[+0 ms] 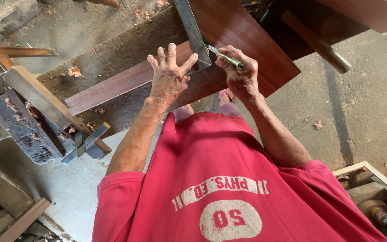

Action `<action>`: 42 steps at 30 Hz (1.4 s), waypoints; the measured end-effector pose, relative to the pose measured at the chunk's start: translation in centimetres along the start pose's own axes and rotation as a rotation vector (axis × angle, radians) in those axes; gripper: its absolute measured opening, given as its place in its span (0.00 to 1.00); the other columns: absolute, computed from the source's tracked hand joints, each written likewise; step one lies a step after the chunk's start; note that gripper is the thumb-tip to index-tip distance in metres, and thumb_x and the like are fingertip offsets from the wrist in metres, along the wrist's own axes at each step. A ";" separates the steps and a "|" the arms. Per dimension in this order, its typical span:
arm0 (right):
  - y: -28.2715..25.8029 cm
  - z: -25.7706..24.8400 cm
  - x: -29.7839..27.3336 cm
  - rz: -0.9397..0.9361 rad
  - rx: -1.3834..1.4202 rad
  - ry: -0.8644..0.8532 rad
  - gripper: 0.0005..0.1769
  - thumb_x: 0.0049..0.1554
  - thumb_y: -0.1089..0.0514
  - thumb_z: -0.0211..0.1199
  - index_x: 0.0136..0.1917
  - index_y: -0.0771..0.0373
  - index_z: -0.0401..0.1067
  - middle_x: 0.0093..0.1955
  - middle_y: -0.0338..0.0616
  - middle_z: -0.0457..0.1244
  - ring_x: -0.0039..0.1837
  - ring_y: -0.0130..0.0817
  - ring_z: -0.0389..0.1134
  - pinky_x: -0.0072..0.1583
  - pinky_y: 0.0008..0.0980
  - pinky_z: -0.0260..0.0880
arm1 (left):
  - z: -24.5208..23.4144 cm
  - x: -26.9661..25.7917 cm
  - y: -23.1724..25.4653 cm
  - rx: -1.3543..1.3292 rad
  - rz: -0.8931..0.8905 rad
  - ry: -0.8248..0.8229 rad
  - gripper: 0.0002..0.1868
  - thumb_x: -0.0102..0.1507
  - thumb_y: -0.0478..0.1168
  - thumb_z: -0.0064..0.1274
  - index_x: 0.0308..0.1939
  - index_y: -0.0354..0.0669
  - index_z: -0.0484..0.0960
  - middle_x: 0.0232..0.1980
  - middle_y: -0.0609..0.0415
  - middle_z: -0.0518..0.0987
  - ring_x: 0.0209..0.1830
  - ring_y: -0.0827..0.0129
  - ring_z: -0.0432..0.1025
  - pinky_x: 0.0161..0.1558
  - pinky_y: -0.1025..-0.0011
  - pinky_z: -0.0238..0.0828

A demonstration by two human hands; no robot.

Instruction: Measuring wooden planks with a tape measure and marking lines with a square and pen.

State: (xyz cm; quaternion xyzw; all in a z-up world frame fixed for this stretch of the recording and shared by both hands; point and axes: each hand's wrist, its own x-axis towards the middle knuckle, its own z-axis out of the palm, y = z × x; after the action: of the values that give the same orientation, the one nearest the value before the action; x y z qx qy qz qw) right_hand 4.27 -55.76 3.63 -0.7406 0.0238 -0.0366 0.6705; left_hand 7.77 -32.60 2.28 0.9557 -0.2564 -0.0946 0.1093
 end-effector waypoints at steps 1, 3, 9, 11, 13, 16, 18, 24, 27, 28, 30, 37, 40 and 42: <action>-0.4 0.0 0.1 -0.008 -0.031 -0.016 0.10 0.66 0.65 0.65 0.60 0.70 0.74 0.52 0.42 0.70 0.52 0.27 0.71 0.55 0.27 0.78 | -0.1 0.0 0.0 0.006 0.005 0.020 0.36 0.58 0.44 0.66 0.71 0.69 0.75 0.72 0.29 0.59 0.70 0.29 0.55 0.61 0.21 0.50; -0.9 -0.2 0.3 -0.019 -0.062 -0.032 0.10 0.66 0.65 0.65 0.60 0.70 0.74 0.50 0.42 0.70 0.52 0.27 0.71 0.54 0.26 0.77 | -0.2 0.1 0.1 0.013 0.009 0.042 0.36 0.57 0.44 0.67 0.70 0.69 0.76 0.71 0.29 0.60 0.69 0.31 0.56 0.60 0.21 0.51; -1.4 -1.7 -0.9 -0.017 -0.278 -0.088 0.07 0.64 0.64 0.67 0.56 0.67 0.77 0.47 0.45 0.72 0.47 0.29 0.73 0.48 0.26 0.77 | 0.3 0.0 0.0 0.019 0.026 0.085 0.35 0.56 0.43 0.66 0.69 0.69 0.78 0.70 0.31 0.61 0.66 0.36 0.58 0.60 0.25 0.54; -2.0 -2.2 -1.2 0.356 -0.214 -0.124 0.09 0.64 0.60 0.64 0.55 0.68 0.76 0.42 0.47 0.71 0.44 0.30 0.72 0.45 0.28 0.74 | -0.1 0.2 0.0 0.000 0.027 0.069 0.35 0.57 0.42 0.66 0.69 0.68 0.78 0.70 0.32 0.61 0.65 0.38 0.58 0.60 0.25 0.54; 0.7 -2.6 -0.8 0.254 -0.193 -0.124 0.10 0.66 0.60 0.61 0.55 0.69 0.77 0.45 0.47 0.72 0.47 0.29 0.73 0.47 0.28 0.76 | -0.6 0.2 0.2 -0.004 0.010 0.059 0.35 0.56 0.42 0.66 0.68 0.68 0.78 0.69 0.33 0.62 0.64 0.38 0.59 0.61 0.26 0.54; 4.3 -0.3 0.0 0.298 0.032 -0.119 0.13 0.66 0.58 0.58 0.55 0.70 0.76 0.46 0.46 0.71 0.45 0.29 0.74 0.46 0.29 0.75 | -0.7 -0.3 0.2 -0.016 0.007 0.037 0.36 0.56 0.41 0.67 0.69 0.68 0.78 0.69 0.35 0.62 0.65 0.39 0.59 0.63 0.26 0.54; 4.3 1.3 1.0 0.412 0.230 -0.117 0.13 0.65 0.56 0.57 0.54 0.69 0.74 0.42 0.44 0.71 0.41 0.29 0.73 0.41 0.29 0.74 | -0.5 0.0 0.0 -0.017 0.018 0.051 0.37 0.56 0.41 0.67 0.69 0.67 0.77 0.70 0.36 0.62 0.67 0.39 0.59 0.64 0.25 0.53; 2.5 1.6 0.3 0.434 0.297 -0.084 0.09 0.64 0.59 0.61 0.50 0.68 0.75 0.39 0.43 0.68 0.39 0.27 0.70 0.43 0.28 0.72 | -3.2 -0.8 0.5 -0.104 -0.024 -0.009 0.40 0.55 0.43 0.67 0.73 0.67 0.75 0.78 0.30 0.55 0.78 0.31 0.44 0.66 0.19 0.43; 0.3 -1.5 -1.1 0.509 0.176 -0.067 0.08 0.63 0.59 0.58 0.50 0.64 0.75 0.37 0.42 0.67 0.36 0.25 0.66 0.38 0.26 0.67 | -3.8 -2.0 0.1 -0.211 -0.087 0.059 0.48 0.53 0.60 0.70 0.72 0.46 0.70 0.76 0.29 0.54 0.77 0.34 0.40 0.66 0.22 0.36; 0.8 -2.4 -1.7 0.456 0.151 -0.085 0.07 0.64 0.60 0.58 0.49 0.64 0.75 0.38 0.41 0.67 0.38 0.25 0.67 0.40 0.26 0.69 | -3.0 -2.7 -0.6 -0.251 -0.091 0.215 0.44 0.60 0.59 0.66 0.73 0.43 0.68 0.77 0.30 0.57 0.79 0.37 0.47 0.72 0.31 0.46; 1.1 -3.1 -2.9 0.406 0.127 -0.105 0.07 0.64 0.61 0.58 0.49 0.63 0.76 0.39 0.40 0.68 0.40 0.25 0.67 0.42 0.26 0.70 | -2.5 -3.1 -0.6 -0.292 -0.097 0.371 0.40 0.68 0.59 0.62 0.75 0.39 0.67 0.79 0.32 0.61 0.81 0.40 0.54 0.77 0.40 0.57; -3.6 2.1 -6.2 0.417 0.077 -0.400 0.06 0.64 0.59 0.63 0.52 0.62 0.77 0.41 0.42 0.69 0.41 0.29 0.68 0.42 0.32 0.72 | -4.1 -0.7 3.0 -1.779 -0.486 0.390 0.33 0.70 0.53 0.51 0.70 0.34 0.64 0.51 0.39 0.80 0.44 0.60 0.82 0.37 0.64 0.87; -3.5 2.9 -6.6 0.183 -0.043 -0.518 0.10 0.64 0.59 0.64 0.57 0.65 0.75 0.46 0.44 0.69 0.45 0.31 0.69 0.45 0.35 0.72 | -6.5 -1.5 0.8 -1.731 -0.529 0.303 0.26 0.71 0.49 0.57 0.65 0.32 0.77 0.42 0.36 0.80 0.29 0.64 0.77 0.26 0.66 0.78; -3.1 1.6 -6.0 -0.075 -0.093 -0.514 0.16 0.62 0.60 0.66 0.62 0.68 0.73 0.50 0.45 0.68 0.50 0.32 0.71 0.48 0.35 0.75 | -7.9 -1.9 -1.9 -1.560 -0.555 0.159 0.24 0.70 0.48 0.60 0.64 0.34 0.84 0.42 0.34 0.80 0.24 0.69 0.73 0.22 0.71 0.70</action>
State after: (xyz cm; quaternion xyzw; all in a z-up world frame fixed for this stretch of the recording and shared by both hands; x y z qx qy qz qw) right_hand -1.60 -53.35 6.42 -0.7559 -0.1732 0.1292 0.6180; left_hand 8.92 -28.71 9.61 0.6381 0.1361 -0.2009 0.7307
